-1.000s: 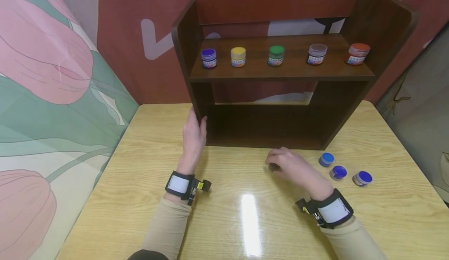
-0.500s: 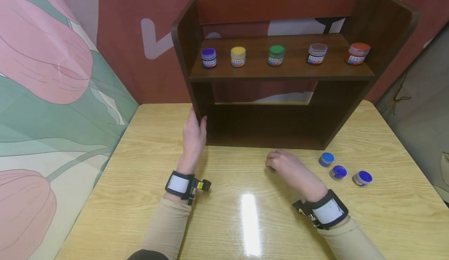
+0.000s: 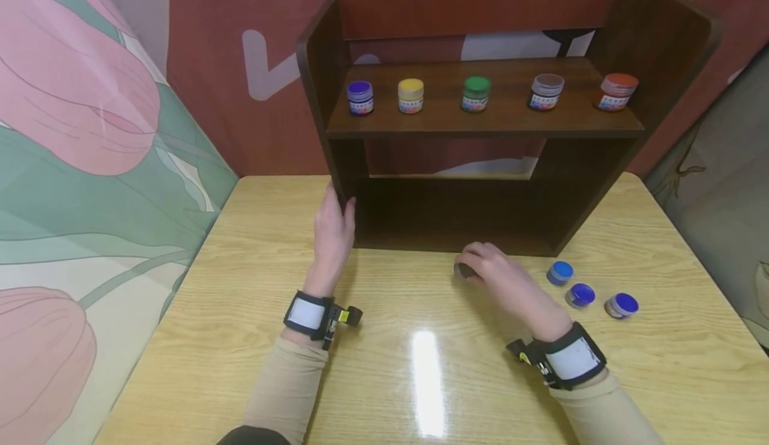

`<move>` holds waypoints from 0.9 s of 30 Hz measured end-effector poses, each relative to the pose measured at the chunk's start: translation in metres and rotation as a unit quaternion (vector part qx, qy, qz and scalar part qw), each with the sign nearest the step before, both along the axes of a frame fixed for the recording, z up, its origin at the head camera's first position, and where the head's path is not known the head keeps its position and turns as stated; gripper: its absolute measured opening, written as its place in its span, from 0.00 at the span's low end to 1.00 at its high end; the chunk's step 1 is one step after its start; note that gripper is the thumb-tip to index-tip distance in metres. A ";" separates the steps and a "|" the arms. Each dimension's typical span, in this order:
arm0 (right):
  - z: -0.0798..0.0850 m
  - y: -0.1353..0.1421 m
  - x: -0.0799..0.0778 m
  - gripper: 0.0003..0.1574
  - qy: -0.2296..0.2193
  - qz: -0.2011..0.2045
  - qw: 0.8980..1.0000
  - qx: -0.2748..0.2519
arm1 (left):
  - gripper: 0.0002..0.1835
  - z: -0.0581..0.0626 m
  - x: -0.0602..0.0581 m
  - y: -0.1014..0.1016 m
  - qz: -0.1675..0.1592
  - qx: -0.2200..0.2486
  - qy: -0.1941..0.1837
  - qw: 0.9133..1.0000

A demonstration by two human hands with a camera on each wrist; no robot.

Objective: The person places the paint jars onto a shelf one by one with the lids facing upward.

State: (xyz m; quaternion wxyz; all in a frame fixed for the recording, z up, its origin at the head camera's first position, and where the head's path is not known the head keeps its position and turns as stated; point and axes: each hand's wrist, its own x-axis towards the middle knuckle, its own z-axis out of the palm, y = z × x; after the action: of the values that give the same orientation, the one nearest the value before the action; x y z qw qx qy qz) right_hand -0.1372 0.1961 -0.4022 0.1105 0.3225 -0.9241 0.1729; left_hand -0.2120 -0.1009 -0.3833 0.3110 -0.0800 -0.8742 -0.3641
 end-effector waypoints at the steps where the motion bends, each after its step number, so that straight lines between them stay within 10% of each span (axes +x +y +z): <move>1: 0.001 0.000 0.000 0.21 0.008 0.001 1.000 0.001 | 0.23 0.000 0.000 0.000 -0.001 0.000 0.001 1.000; 17: 0.002 0.001 -0.002 0.21 0.035 0.014 0.998 -0.058 | 0.23 0.000 -0.001 0.000 0.002 0.004 -0.001 1.000; 27: 0.003 -0.003 -0.002 0.19 -0.022 0.010 0.996 -0.083 | 0.23 0.000 0.000 0.000 -0.002 0.005 -0.003 1.000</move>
State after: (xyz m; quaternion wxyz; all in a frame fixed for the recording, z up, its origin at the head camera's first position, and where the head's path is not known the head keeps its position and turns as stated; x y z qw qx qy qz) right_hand -0.1389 0.1931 -0.3990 0.1147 0.3174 -0.9056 0.2570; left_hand -0.2125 -0.1009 -0.3836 0.3083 -0.0788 -0.8732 -0.3691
